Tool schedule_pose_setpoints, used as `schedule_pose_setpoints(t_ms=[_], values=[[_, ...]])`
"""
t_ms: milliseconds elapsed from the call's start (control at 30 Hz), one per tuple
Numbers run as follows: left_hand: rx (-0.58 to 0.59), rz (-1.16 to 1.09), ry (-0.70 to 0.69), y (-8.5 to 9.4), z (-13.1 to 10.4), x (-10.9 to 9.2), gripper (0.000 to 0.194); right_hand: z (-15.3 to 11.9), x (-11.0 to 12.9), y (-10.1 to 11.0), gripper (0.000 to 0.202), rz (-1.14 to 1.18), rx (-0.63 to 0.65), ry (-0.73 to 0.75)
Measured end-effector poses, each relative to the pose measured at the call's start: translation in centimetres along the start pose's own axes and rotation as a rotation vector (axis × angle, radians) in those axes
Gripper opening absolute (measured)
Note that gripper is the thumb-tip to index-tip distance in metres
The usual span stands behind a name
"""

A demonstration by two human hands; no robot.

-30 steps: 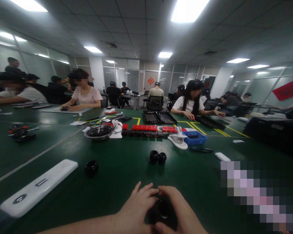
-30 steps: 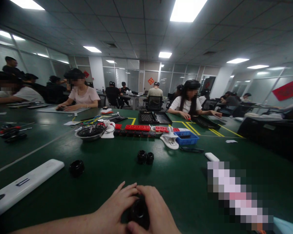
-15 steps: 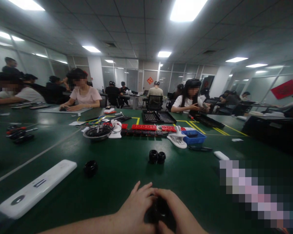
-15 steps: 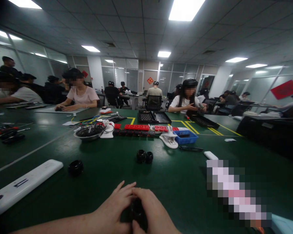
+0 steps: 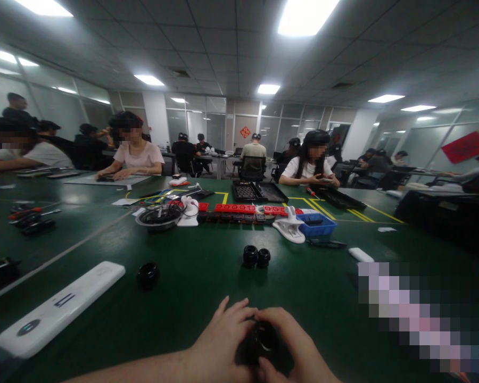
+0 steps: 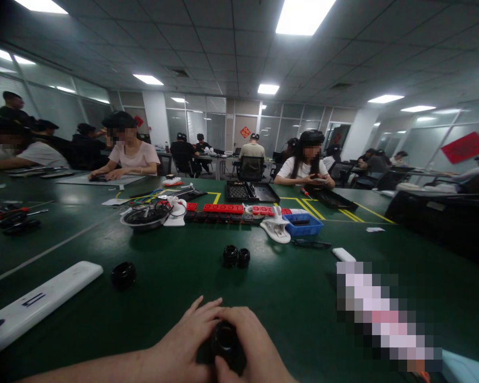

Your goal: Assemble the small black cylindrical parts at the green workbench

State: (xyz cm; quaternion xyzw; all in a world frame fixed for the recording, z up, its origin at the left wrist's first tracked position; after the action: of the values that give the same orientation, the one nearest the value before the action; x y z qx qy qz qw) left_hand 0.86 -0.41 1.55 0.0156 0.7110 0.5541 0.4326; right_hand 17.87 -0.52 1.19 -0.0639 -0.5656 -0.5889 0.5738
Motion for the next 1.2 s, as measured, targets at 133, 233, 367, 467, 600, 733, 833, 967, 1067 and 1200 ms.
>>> schedule_pose_setpoints(t_ms=[133,233,367,467,600,733,833,967,1067,1200], values=[[0.013,-0.008,-0.025,0.0,0.1,0.3,0.058,0.0,0.1,0.1,0.054,0.038,0.091,-0.041],[0.032,0.003,-0.039,-0.1,0.2,0.7,0.053,0.1,-0.2,0.1,0.057,0.021,0.097,-0.093],[0.049,0.023,-0.038,-0.4,0.5,1.5,0.05,0.5,-0.6,0.1,0.056,-0.014,0.03,-0.133],[0.037,0.021,-0.041,-0.6,0.7,1.7,0.047,0.7,-0.5,0.1,0.052,-0.02,0.062,-0.223],[0.043,0.012,-0.038,-0.5,0.7,1.6,0.058,0.8,0.2,0.3,0.05,-0.004,0.106,-0.217],[0.039,0.021,-0.029,-0.5,0.5,1.4,0.059,0.6,0.6,0.5,0.058,-0.03,0.108,-0.118],[-0.001,0.038,-0.014,-0.7,0.4,1.3,0.052,0.6,0.7,0.5,0.062,-0.097,0.052,-0.119],[-0.108,0.021,-0.006,-1.2,0.2,1.1,0.048,0.6,0.9,0.3,0.061,-0.149,0.003,-0.202],[-0.229,0.039,-0.015,-1.6,0.1,1.4,0.049,0.4,1.0,-0.1,0.055,-0.155,-0.03,-0.218],[-0.33,0.083,-0.075,-2.1,0.0,1.8,0.048,-0.1,0.6,-0.6,0.053,-0.143,-0.072,-0.14]])
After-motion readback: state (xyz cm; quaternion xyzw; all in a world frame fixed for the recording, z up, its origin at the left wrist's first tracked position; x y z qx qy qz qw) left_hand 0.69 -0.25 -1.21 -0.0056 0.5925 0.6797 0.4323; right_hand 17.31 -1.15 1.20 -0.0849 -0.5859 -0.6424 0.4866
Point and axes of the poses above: each hand's wrist, its own z-axis towards the middle knuckle, its own y-axis out of the back of the hand, x = y × z, the point moved 1 cm from there along z, towards the middle knuckle, and after that the axes turned 3 degrees about -y, right-handed, at the moved point
